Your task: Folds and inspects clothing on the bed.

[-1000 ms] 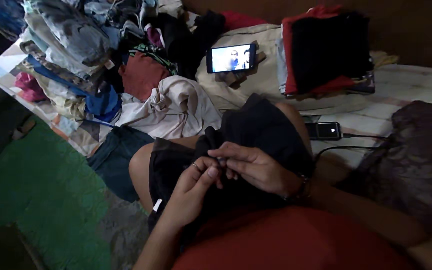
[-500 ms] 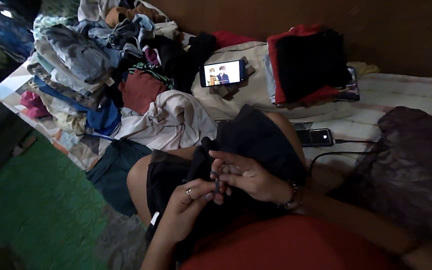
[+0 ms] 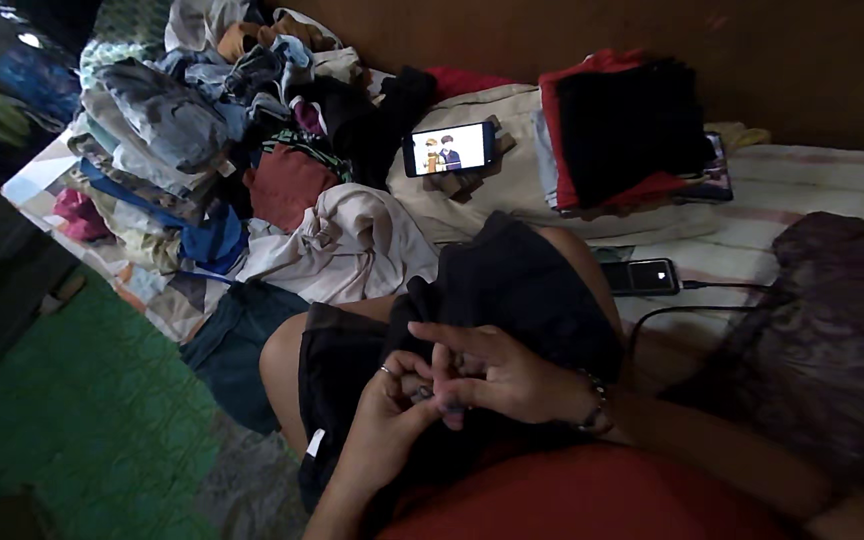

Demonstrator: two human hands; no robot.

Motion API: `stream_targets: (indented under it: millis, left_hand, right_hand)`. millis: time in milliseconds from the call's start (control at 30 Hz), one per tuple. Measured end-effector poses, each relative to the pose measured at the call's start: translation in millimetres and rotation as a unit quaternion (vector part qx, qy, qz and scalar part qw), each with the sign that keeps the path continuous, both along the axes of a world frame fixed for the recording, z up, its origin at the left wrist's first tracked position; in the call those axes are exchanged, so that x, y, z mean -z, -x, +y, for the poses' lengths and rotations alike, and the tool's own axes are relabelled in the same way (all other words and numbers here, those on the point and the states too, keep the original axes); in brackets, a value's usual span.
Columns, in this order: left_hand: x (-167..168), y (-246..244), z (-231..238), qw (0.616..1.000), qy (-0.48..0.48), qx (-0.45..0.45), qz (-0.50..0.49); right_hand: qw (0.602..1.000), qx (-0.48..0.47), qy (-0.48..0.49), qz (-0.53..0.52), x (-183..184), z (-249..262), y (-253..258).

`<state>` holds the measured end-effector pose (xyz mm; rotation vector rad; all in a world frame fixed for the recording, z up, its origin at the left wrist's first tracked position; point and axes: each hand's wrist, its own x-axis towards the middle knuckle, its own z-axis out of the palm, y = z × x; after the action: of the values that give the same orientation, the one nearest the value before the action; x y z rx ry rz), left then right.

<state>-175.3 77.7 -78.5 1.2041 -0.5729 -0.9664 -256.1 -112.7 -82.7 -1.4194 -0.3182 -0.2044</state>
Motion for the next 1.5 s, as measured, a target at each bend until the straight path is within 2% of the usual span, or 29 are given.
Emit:
stream_targets:
  millis: [100, 167, 267, 333, 433, 500, 567, 600, 700, 767, 933, 1067, 1200, 1367, 1500]
  left_hand:
    - [3.3, 0.5, 2.0, 0.999, -0.007, -0.023, -0.022]
    - [4.8, 1.9, 0.8, 0.998, -0.004, -0.042, -0.039]
    - [5.4, 4.0, -2.4, 0.995, 0.006, -0.066, -0.068]
    - [5.3, 3.8, -5.0, 0.985, 0.009, -0.071, -0.159]
    - [3.5, 0.1, -4.6, 0.937, -0.002, -0.081, -0.339]
    - [0.4, 0.4, -4.6, 0.884, 0.003, -0.081, -0.46]
    - [-1.9, 2.1, -6.3, 0.84, 0.024, -0.081, -0.536]
    - [-1.9, 2.4, -6.6, 0.832, 0.03, -0.079, -0.548]
    - [-2.0, 2.0, -5.7, 0.83, 0.02, -0.068, -0.553]
    - [-3.5, 0.2, -5.0, 0.836, 0.007, -0.06, -0.546]
    - [-6.5, -8.9, -5.2, 0.878, -0.012, -0.064, -0.474]
    - [-2.9, -13.6, -4.8, 0.926, -0.021, -0.052, -0.373]
    - [3.5, -10.5, -6.5, 0.966, -0.009, -0.041, -0.254]
    - [5.9, -9.6, -7.2, 0.989, 0.01, -0.045, -0.142]
    - [4.1, -10.1, -9.6, 0.989, 0.013, -0.06, -0.138]
  right_hand:
    - [0.996, -0.013, 0.074, -0.054, 3.4, -6.6, 0.2]
    - [0.991, 0.02, 0.12, -0.062, 4.7, -8.9, 1.9]
    - [0.992, 0.086, 0.084, -0.031, 6.8, -8.9, 3.4]
    - [0.993, 0.11, 0.032, -0.004, 7.9, -7.7, 4.7]
    - [0.994, 0.106, -0.006, 0.025, 5.7, -3.8, 6.2]
    - [0.993, 0.1, -0.024, 0.065, 1.1, -1.5, 5.9]
    - [0.99, 0.082, -0.028, 0.115, -4.8, -0.1, 4.9]
    - [0.989, 0.068, -0.022, 0.131, -6.8, -0.5, 4.2]
    - [0.988, 0.038, 0.026, 0.146, -10.1, -5.0, 2.3]
    - [0.99, 0.052, 0.084, 0.104, -7.2, -5.2, 3.6]
    - [0.984, 0.044, 0.174, -0.005, -5.2, -11.4, 6.6]
    - [0.981, -0.007, 0.193, -0.026, -0.9, -13.1, 8.9]
    - [0.974, 0.051, 0.213, -0.06, 6.0, -4.1, 8.9]
    - [0.942, 0.131, 0.272, -0.148, 13.5, 1.8, 4.6]
    - [0.89, 0.21, 0.359, -0.187, 17.2, 5.2, 6.0]
